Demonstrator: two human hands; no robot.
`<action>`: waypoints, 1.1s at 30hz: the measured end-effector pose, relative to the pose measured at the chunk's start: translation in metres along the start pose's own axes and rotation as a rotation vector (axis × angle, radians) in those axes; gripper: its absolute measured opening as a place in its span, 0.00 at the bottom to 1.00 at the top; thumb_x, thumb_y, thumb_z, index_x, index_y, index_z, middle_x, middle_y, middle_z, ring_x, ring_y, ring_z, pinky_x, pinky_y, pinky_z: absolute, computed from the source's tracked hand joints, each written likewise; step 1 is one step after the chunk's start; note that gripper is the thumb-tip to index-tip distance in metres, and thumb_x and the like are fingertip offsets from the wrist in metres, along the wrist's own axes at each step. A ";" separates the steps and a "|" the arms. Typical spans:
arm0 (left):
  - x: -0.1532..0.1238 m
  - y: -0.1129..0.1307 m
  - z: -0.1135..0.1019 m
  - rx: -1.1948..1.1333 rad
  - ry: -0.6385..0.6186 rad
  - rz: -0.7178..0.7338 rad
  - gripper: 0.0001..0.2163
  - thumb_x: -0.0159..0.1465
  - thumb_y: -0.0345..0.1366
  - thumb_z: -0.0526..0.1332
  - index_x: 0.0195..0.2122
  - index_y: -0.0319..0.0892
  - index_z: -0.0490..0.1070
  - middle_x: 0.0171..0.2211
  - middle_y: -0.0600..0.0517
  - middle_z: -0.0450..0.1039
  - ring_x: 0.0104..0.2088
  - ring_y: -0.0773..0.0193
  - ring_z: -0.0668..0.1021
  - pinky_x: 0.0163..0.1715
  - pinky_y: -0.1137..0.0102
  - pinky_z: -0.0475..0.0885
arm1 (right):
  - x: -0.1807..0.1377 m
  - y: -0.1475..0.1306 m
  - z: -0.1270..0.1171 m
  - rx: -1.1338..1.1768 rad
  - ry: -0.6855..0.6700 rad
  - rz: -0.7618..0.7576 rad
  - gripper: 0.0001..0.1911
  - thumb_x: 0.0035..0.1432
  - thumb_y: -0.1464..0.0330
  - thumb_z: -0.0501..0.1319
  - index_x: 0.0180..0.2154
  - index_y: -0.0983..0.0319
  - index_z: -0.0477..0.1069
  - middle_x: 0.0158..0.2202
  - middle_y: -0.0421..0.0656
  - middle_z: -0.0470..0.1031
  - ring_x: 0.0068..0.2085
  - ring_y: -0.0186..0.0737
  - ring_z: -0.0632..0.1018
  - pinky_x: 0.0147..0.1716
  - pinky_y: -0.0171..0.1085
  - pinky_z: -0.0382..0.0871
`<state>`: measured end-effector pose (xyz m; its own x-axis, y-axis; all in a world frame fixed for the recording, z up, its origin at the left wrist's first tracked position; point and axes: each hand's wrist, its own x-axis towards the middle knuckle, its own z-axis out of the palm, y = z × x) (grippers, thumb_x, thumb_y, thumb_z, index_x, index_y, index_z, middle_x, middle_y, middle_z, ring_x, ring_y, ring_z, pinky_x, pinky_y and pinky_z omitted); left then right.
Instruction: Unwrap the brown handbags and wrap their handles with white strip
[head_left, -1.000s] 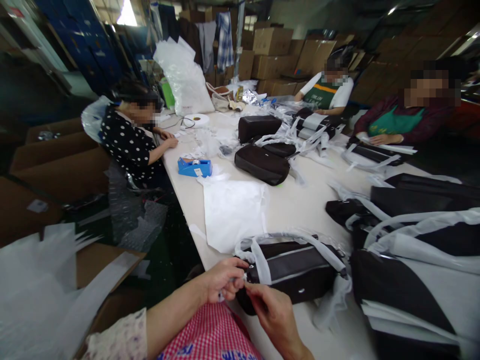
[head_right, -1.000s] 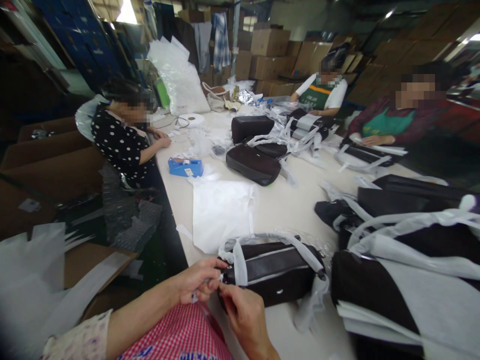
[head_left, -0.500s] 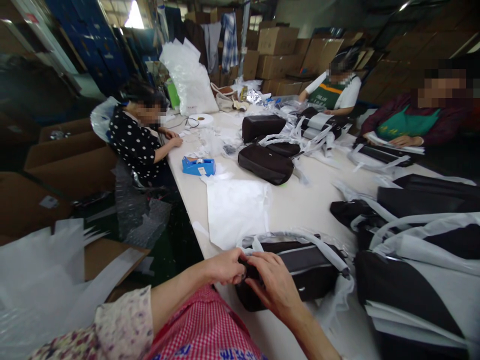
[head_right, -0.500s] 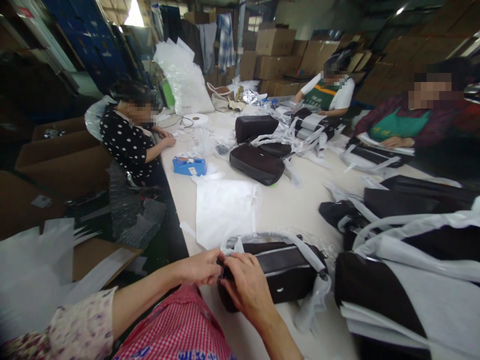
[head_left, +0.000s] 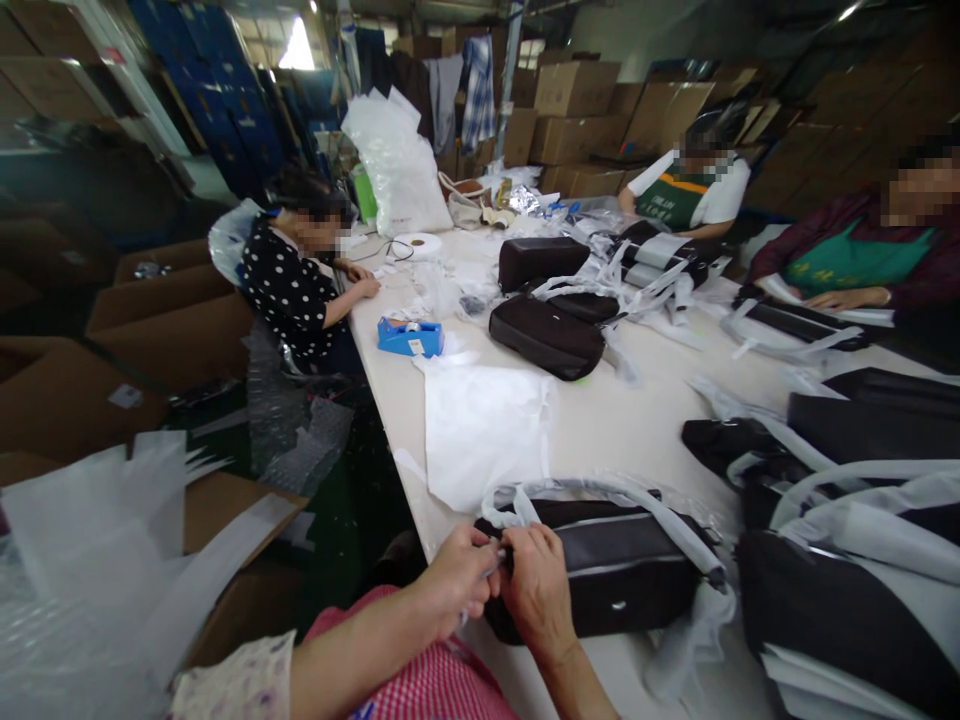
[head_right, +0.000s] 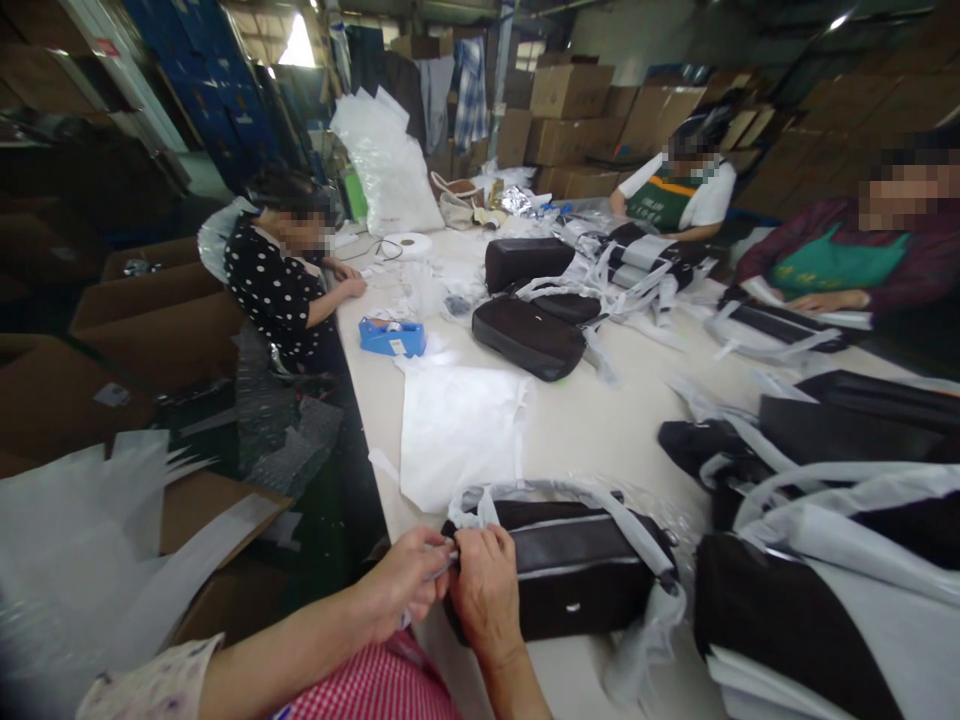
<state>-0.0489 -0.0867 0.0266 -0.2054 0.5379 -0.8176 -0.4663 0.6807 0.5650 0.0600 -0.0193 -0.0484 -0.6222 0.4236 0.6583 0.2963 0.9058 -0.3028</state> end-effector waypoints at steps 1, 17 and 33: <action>0.001 0.000 -0.001 -0.015 -0.009 -0.012 0.09 0.66 0.41 0.56 0.41 0.44 0.57 0.17 0.62 0.62 0.12 0.76 0.53 0.16 0.77 0.43 | -0.001 0.000 0.001 -0.003 0.004 0.003 0.12 0.58 0.79 0.52 0.42 0.62 0.63 0.30 0.40 0.70 0.33 0.42 0.71 0.47 0.46 0.65; -0.001 -0.016 -0.003 -0.170 -0.062 0.071 0.11 0.59 0.40 0.58 0.41 0.43 0.61 0.16 0.62 0.61 0.12 0.77 0.52 0.18 0.75 0.41 | 0.004 0.013 -0.018 0.310 -0.412 0.163 0.34 0.54 0.74 0.57 0.62 0.63 0.51 0.43 0.47 0.75 0.47 0.48 0.75 0.59 0.58 0.56; 0.001 -0.017 -0.005 -0.150 -0.098 0.116 0.15 0.58 0.43 0.57 0.44 0.44 0.60 0.15 0.63 0.61 0.13 0.77 0.50 0.18 0.74 0.40 | 0.064 0.023 -0.039 0.731 -0.850 0.587 0.36 0.55 0.73 0.52 0.66 0.67 0.48 0.43 0.47 0.81 0.45 0.45 0.78 0.53 0.46 0.67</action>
<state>-0.0458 -0.1004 0.0150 -0.1844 0.6592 -0.7290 -0.5690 0.5332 0.6261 0.0551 0.0281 0.0135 -0.8818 0.3861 -0.2709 0.3852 0.2581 -0.8860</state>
